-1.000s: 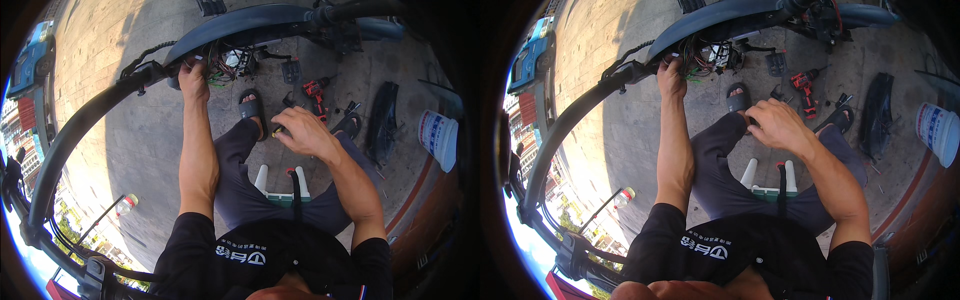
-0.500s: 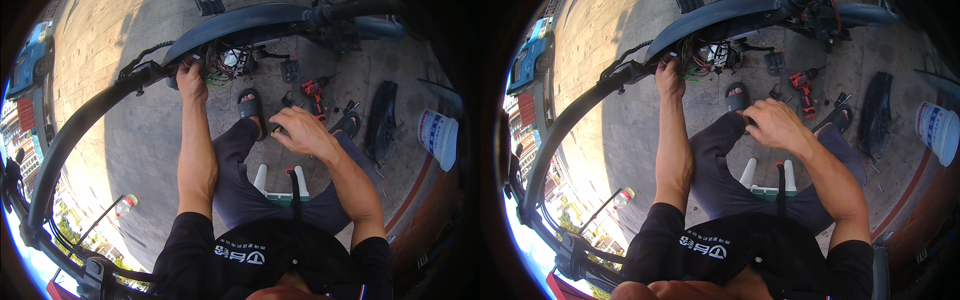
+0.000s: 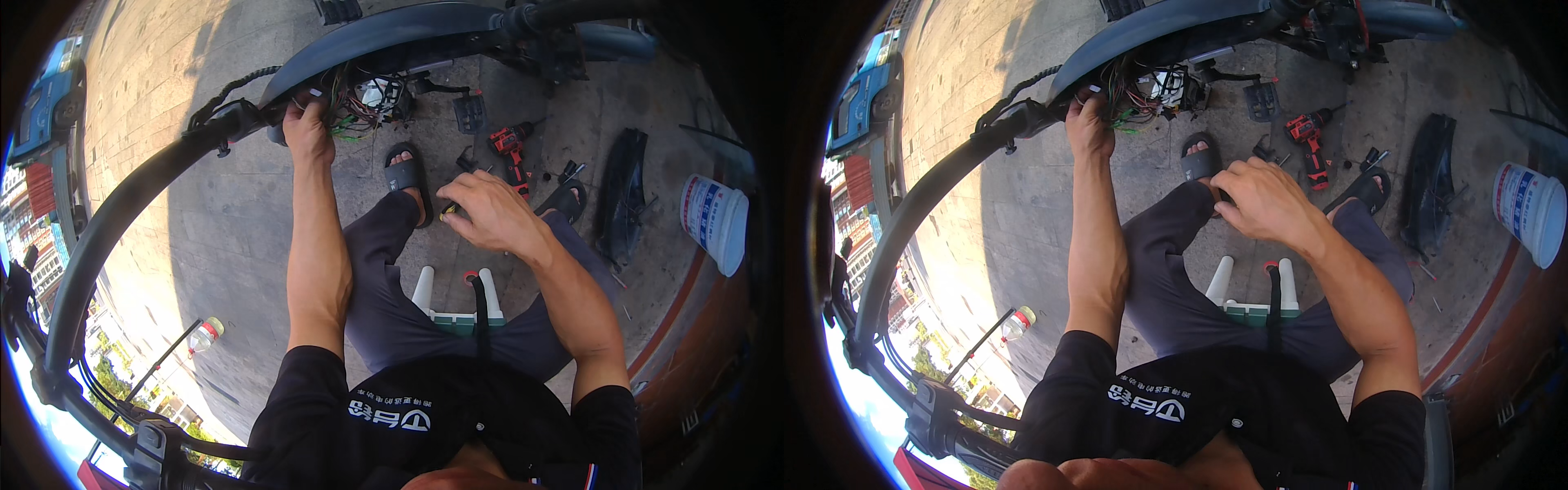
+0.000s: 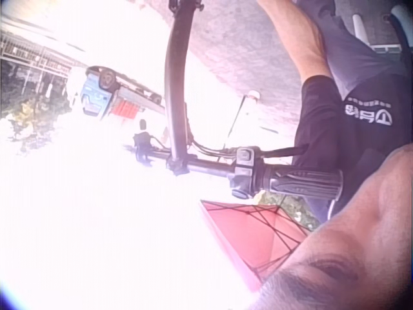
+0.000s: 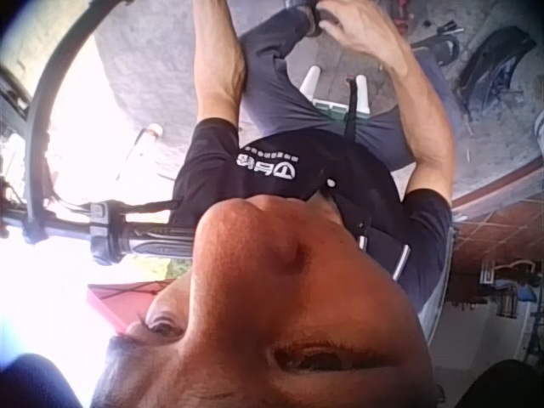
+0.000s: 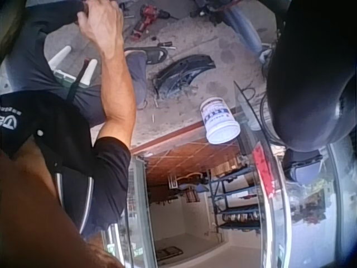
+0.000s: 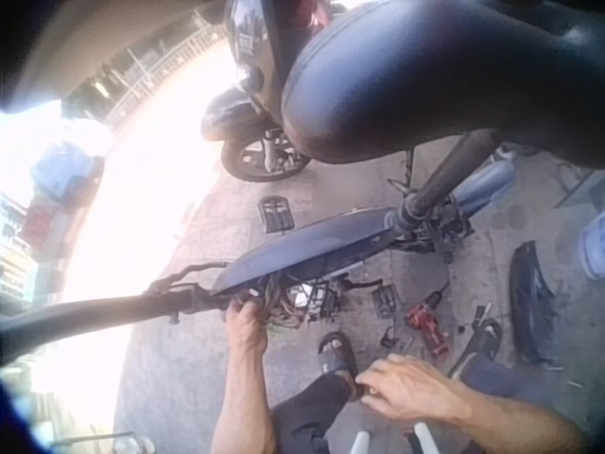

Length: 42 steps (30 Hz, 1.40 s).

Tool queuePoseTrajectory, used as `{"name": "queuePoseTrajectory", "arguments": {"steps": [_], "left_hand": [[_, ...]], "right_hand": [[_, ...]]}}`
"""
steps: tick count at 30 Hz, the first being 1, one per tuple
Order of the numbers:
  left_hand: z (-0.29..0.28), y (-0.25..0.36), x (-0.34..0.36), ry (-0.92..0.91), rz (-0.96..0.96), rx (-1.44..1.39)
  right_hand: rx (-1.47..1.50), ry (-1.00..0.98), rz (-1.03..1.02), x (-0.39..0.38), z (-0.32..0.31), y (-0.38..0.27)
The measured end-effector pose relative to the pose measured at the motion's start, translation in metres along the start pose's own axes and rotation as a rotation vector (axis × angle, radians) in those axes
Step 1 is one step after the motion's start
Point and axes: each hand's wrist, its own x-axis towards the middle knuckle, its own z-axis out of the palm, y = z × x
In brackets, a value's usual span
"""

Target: The person sits on a stool and works on the exposed wiring under the handlebars of an electric scooter. They strip wire ends, connect wires using connectors, and wrap connections with electrical tape. The person also removes and reattaches a handlebar grip and continues adjusting the wiring bundle.

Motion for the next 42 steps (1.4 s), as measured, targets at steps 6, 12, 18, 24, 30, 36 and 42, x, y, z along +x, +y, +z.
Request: {"name": "queuePoseTrajectory", "arguments": {"steps": [6, 12, 18, 24, 30, 36, 42], "left_hand": [[0.0016, 0.0006, -0.0003, 0.025, 0.005, 0.004], [0.0009, 0.0001, 0.0001, 0.019, 0.014, 0.018], [-0.0005, -0.0006, -0.0003, 0.017, 0.006, 0.023], [0.0011, 0.0007, -0.0015, 0.016, 0.005, 0.027], [0.0003, 0.0017, -0.0010, 0.014, -0.008, 0.058], [0.0025, 0.0031, -0.0027, 0.016, -0.002, 0.053], [0.0060, 0.0048, -0.0045, 0.021, 0.005, 0.040]], "right_hand": [[-0.010, -0.014, 0.006, 0.0003, 0.0004, 0.0005], [-0.010, -0.021, 0.019, 0.0006, 0.0006, 0.0004], [-0.017, -0.025, 0.016, 0.0014, 0.0004, -0.0003], [-0.019, -0.035, 0.025, 0.0014, -0.0002, -0.0005], [-0.007, -0.024, 0.028, 0.0004, 0.0001, -0.0004], [-0.005, -0.020, 0.015, 0.0008, 0.0007, -0.0001], [-0.009, -0.019, 0.017, 0.0004, 0.0012, 0.0000]]}}
